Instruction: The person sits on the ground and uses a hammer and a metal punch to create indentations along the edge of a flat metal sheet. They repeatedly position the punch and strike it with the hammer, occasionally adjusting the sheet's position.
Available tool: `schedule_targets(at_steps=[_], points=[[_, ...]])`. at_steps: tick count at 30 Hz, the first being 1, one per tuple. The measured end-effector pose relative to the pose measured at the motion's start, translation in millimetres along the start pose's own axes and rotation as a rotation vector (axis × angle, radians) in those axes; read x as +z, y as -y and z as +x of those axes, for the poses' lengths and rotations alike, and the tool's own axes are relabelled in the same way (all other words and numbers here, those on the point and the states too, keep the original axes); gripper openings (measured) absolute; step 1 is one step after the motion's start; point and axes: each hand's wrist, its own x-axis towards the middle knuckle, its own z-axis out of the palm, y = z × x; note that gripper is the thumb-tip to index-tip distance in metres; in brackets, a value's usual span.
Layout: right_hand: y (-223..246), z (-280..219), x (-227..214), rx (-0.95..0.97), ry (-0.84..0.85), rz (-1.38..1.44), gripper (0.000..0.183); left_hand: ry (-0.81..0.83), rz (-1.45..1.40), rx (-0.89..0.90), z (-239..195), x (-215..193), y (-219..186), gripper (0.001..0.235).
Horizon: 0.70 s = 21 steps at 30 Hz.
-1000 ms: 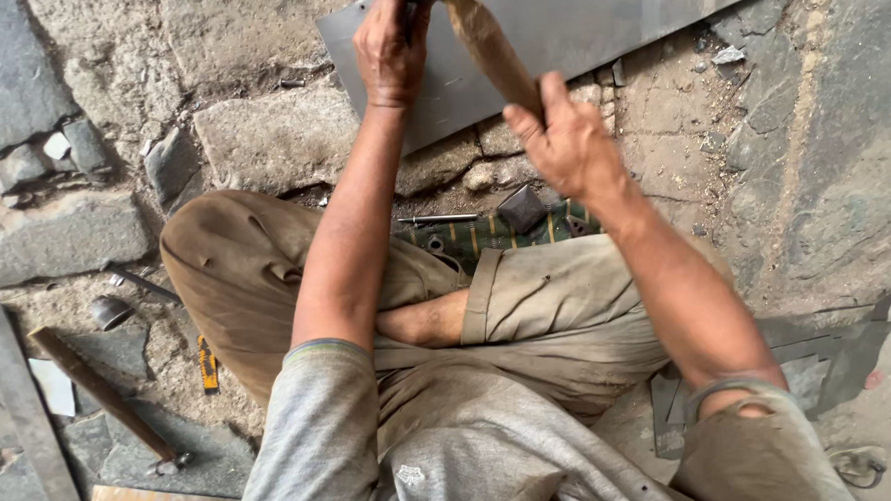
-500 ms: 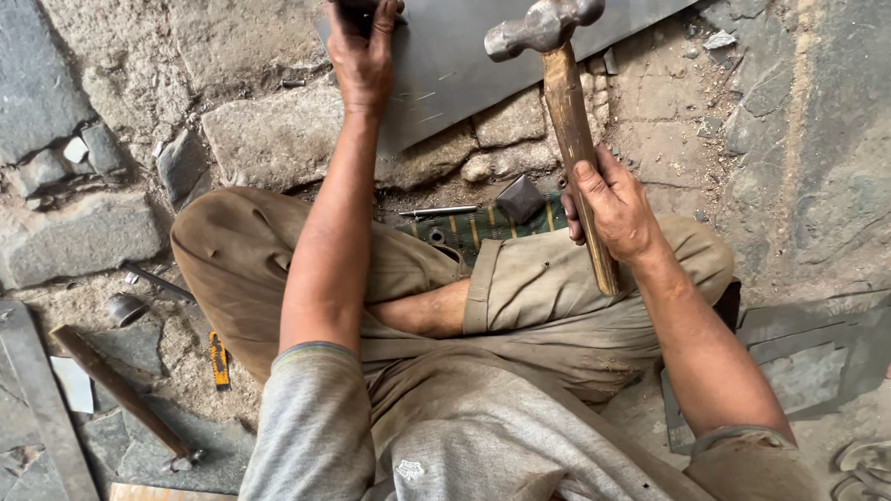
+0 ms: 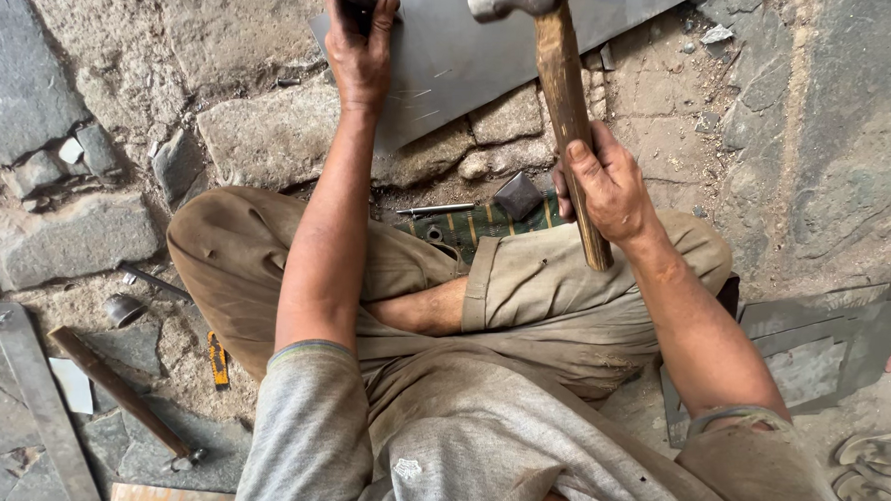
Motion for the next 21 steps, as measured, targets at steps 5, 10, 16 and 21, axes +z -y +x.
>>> schedule_targets(at_steps=[5, 10, 16, 21], points=[[9.1, 4.9, -2.6, -0.138, 0.011, 0.015, 0.047, 0.015, 0.069, -0.039, -3.9, 3.1, 12.7, 0.037], [26.8, 8.4, 14.4, -0.445, -0.060, -0.015, 0.052, -0.010, 0.242, 0.101, -2.5, 14.8, 10.1, 0.037], [22.4, 58.7, 25.9, 0.065, 0.092, -0.797, 0.050, -0.021, 0.369, 0.321, -9.7, 11.2, -10.7, 0.032], [-0.9, 31.7, 5.2, -0.119, 0.057, -0.280, 0.051, -0.100, 0.102, -0.083, 32.3, 6.4, 13.9, 0.022]])
